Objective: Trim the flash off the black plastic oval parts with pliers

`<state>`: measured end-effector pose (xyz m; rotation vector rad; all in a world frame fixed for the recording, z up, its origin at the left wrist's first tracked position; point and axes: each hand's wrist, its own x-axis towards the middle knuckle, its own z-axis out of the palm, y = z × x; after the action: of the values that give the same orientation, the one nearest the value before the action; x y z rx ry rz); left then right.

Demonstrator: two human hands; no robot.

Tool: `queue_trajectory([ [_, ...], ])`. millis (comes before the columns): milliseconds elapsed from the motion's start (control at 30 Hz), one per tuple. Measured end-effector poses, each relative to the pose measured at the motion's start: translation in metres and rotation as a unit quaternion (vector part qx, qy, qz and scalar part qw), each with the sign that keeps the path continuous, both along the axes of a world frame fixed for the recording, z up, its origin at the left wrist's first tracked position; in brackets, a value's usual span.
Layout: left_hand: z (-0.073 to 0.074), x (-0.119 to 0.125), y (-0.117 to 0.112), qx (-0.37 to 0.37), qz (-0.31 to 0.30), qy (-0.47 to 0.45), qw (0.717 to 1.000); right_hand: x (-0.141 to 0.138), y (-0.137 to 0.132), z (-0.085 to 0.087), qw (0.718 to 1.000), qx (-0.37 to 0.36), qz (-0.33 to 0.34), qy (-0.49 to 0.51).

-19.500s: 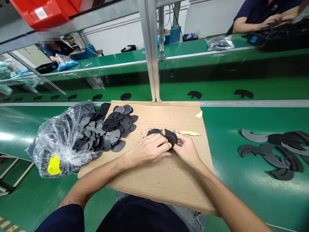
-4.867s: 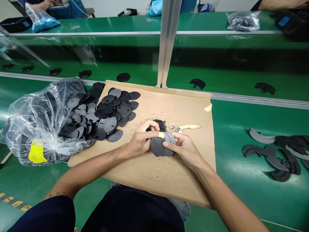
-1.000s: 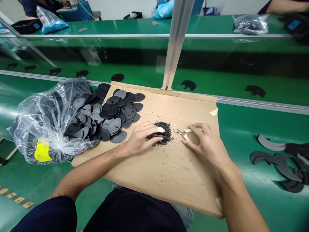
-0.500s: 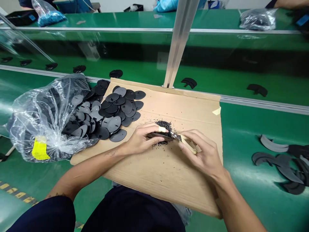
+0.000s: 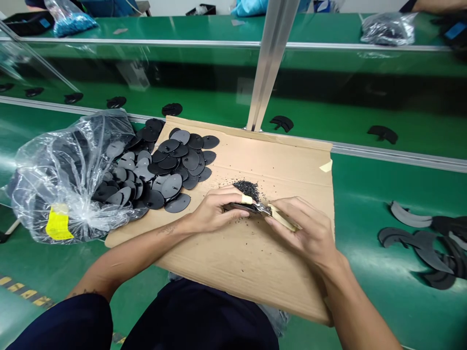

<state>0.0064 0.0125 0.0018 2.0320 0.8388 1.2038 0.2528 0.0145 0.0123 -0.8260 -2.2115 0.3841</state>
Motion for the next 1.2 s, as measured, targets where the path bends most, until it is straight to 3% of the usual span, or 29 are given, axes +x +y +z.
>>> queue_trajectory([
  [367, 0.0023, -0.0003, -0.0005, 0.001, -0.016, 0.009, 1.000, 0.0008, -0.0043, 0.0099, 0.997, 0.034, -0.013, -0.064],
  [633, 0.0077, -0.0008, -0.0009, 0.033, -0.008, 0.031, 0.999, 0.0011, 0.0001, 0.0026, 0.998, 0.032, -0.032, -0.033],
  [767, 0.0057, -0.0005, -0.0037, 0.094, 0.000, 0.116, 0.989, 0.0001, 0.0025, 0.0023, 0.994, 0.060, -0.034, -0.079],
  [967, 0.0041, -0.0041, -0.0050, 0.183, 0.104, 0.254, 0.944, 0.0011, 0.0033, 0.0025, 0.987, 0.100, -0.057, -0.113],
  [1067, 0.0044, -0.0057, -0.0035, 0.183, 0.117, 0.225, 0.950, 0.0007, 0.0033, 0.0024, 0.994, 0.064, -0.062, -0.067],
  [1200, 0.0050, -0.0020, -0.0047, 0.133, 0.110, 0.092, 0.981, -0.0052, 0.0000, 0.0038, 0.994, -0.057, -0.086, 0.043],
])
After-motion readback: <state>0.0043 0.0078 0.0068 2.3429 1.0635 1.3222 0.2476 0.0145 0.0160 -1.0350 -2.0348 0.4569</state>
